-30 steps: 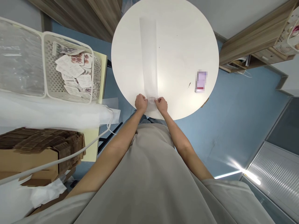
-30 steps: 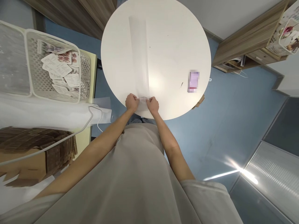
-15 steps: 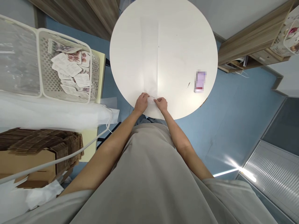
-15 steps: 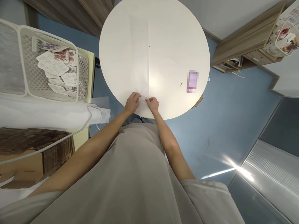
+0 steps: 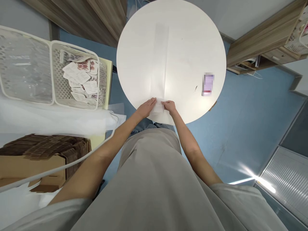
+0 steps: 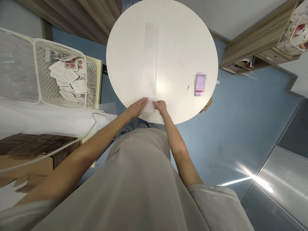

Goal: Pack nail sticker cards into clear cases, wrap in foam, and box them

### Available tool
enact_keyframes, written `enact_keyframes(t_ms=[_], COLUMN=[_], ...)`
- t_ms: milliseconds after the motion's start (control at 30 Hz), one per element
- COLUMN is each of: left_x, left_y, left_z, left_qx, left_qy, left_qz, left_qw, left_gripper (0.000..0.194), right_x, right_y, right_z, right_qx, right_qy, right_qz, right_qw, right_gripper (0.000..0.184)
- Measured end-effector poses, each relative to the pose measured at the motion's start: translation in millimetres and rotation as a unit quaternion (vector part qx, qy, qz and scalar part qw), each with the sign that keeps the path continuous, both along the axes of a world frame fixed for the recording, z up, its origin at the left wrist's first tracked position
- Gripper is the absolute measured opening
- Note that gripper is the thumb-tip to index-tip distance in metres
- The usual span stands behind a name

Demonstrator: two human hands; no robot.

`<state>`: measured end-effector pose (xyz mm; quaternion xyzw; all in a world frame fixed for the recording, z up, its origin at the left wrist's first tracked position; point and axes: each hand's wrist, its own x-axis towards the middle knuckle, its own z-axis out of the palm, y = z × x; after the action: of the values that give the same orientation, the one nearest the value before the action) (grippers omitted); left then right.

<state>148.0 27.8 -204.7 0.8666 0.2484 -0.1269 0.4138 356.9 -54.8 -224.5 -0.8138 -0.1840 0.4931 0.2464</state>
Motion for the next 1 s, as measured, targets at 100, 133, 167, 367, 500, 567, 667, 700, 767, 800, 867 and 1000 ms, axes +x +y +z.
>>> enact_keyframes(t_ms=[100, 133, 167, 367, 500, 567, 667, 700, 767, 800, 867, 1000], left_x=[2.3, 3.8, 5.5, 13.8, 18.1, 21.6, 29.3, 32.2, 37.8, 40.3, 44.4, 50.0], left_y=[2.9, 3.3, 3.5, 6.1, 13.0, 18.1, 27.9, 31.5, 38.1, 40.9, 44.6, 46.2], left_z=[5.0, 5.8, 6.1, 7.5, 13.3, 15.4, 14.8, 13.7, 10.4, 8.6, 4.8, -1.3], left_qx=[-0.007, -0.010, -0.012, -0.023, -0.040, -0.060, -0.086, -0.088, -0.089, -0.090, -0.089, -0.079], left_qy=[0.044, 0.051, 0.055, 0.048, 0.036, 0.031, 0.061, 0.083, 0.118, 0.123, 0.120, 0.131], left_qz=[0.018, 0.027, 0.037, 0.075, 0.114, 0.170, 0.254, 0.275, 0.311, 0.329, 0.366, 0.438], left_qw=[0.999, 0.998, 0.998, 0.996, 0.992, 0.983, 0.961, 0.954, 0.939, 0.932, 0.918, 0.886], left_gripper=[0.099, 0.095, 0.091, 0.080, 0.069, 0.059, 0.046, 0.044, 0.040, 0.036, 0.026, 0.018], right_x=[5.0, 7.0, 9.1, 16.5, 15.7, 15.7, 16.2, 16.1, 14.9, 13.6, 9.9, 2.1], right_y=[3.8, 3.8, 3.0, -10.1, -11.4, -6.9, 5.4, 10.4, 21.1, 26.6, 36.8, 52.5], right_z=[5.5, 8.8, 12.5, 27.3, 23.8, 22.7, 23.7, 24.3, 25.0, 25.0, 24.9, 27.2], right_qx=[-0.026, -0.029, -0.023, 0.141, 0.146, 0.141, 0.127, 0.116, 0.083, 0.063, 0.018, -0.059], right_qy=[0.077, 0.069, 0.040, -0.106, -0.084, -0.078, -0.079, -0.083, -0.098, -0.108, -0.127, -0.144], right_qz=[-0.003, 0.015, 0.041, 0.265, 0.300, 0.280, 0.258, 0.254, 0.245, 0.239, 0.225, 0.197], right_qw=[0.997, 0.997, 0.998, 0.948, 0.939, 0.947, 0.955, 0.957, 0.961, 0.963, 0.966, 0.968], right_gripper=[0.033, 0.030, 0.024, 0.045, 0.051, 0.045, 0.034, 0.033, 0.033, 0.033, 0.030, 0.021])
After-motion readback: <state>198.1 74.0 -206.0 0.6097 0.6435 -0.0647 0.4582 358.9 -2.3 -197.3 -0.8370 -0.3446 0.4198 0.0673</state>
